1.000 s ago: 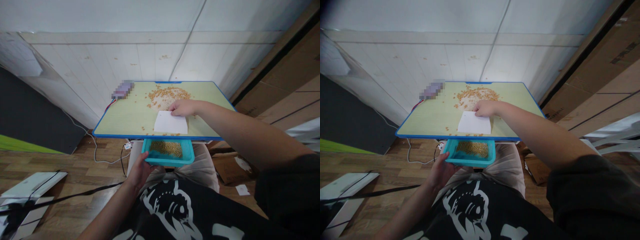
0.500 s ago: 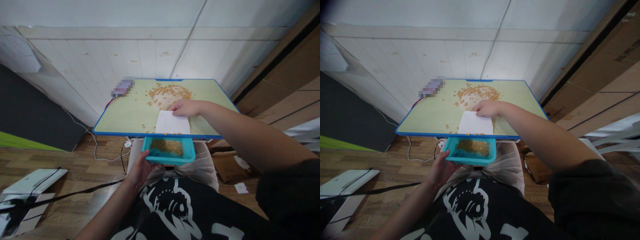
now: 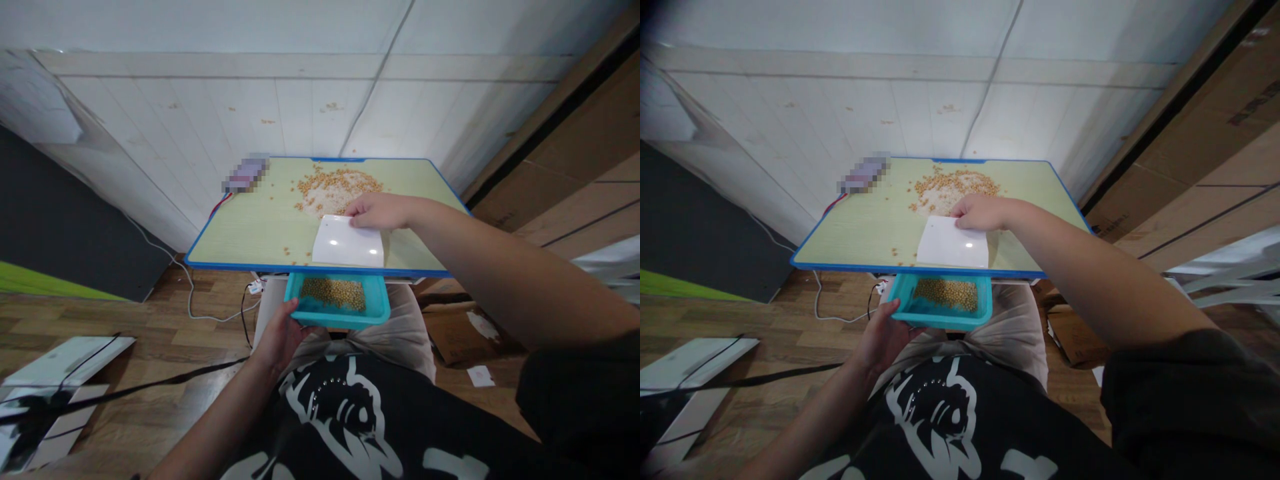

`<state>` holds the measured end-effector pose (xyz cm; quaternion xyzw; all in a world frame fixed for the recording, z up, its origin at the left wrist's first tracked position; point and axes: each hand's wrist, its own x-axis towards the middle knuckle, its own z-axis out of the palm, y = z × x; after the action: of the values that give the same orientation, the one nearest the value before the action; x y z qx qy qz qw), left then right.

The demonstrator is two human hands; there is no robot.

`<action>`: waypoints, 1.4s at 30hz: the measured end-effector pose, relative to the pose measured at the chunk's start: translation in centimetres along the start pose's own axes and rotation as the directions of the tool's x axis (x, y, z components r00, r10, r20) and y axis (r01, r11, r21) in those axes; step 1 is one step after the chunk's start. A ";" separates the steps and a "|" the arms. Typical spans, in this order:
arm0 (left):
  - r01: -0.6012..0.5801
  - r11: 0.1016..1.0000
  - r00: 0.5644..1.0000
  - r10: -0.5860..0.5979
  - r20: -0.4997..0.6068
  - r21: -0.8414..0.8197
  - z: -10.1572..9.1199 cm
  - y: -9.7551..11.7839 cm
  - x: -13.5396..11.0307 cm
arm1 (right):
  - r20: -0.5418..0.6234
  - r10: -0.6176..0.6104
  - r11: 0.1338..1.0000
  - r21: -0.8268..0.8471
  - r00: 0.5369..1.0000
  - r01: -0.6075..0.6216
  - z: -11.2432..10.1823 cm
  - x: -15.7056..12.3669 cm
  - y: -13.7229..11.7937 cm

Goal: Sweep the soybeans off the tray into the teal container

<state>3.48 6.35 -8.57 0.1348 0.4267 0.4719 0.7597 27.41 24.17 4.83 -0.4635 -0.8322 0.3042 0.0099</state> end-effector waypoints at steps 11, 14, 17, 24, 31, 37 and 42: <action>-0.055 0.997 0.997 0.057 -0.048 0.049 -2.1 0.0 -0.1 | -0.221 0.104 0.979 -0.147 0.970 -0.139 0.1 3.1 -2.2; -0.066 0.997 0.996 0.069 -0.061 0.038 -2.8 0.5 -0.4 | -0.219 0.088 0.976 -0.178 0.972 -0.128 0.5 4.6 -3.1; -0.084 0.996 0.993 0.085 -0.078 0.022 -3.7 1.0 -0.5 | -0.202 0.068 0.973 -0.204 0.977 -0.110 0.9 5.8 -4.0; -0.111 0.994 0.994 0.110 -0.024 -0.015 -5.2 1.7 -0.3 | -0.095 0.045 0.966 -0.248 0.994 -0.067 1.2 6.4 -5.8; -0.096 0.995 0.995 0.095 -0.027 -0.014 -5.4 1.7 -0.2 | -0.010 0.024 0.964 -0.263 1.000 -0.025 1.6 6.6 -6.0; -0.104 0.995 0.994 0.104 -0.027 -0.010 -5.3 1.8 -0.4 | 0.065 -0.004 0.968 -0.251 0.998 0.020 2.0 6.5 -6.2; -0.088 0.996 0.995 0.088 -0.035 0.014 -5.6 1.9 -0.3 | 0.095 -0.030 0.971 -0.235 0.995 0.052 2.1 6.5 -5.7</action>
<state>-2.01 6.00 -10.64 0.1497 0.4367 0.5046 0.7296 18.70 25.96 4.36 -0.4297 -0.8716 0.2230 -0.0772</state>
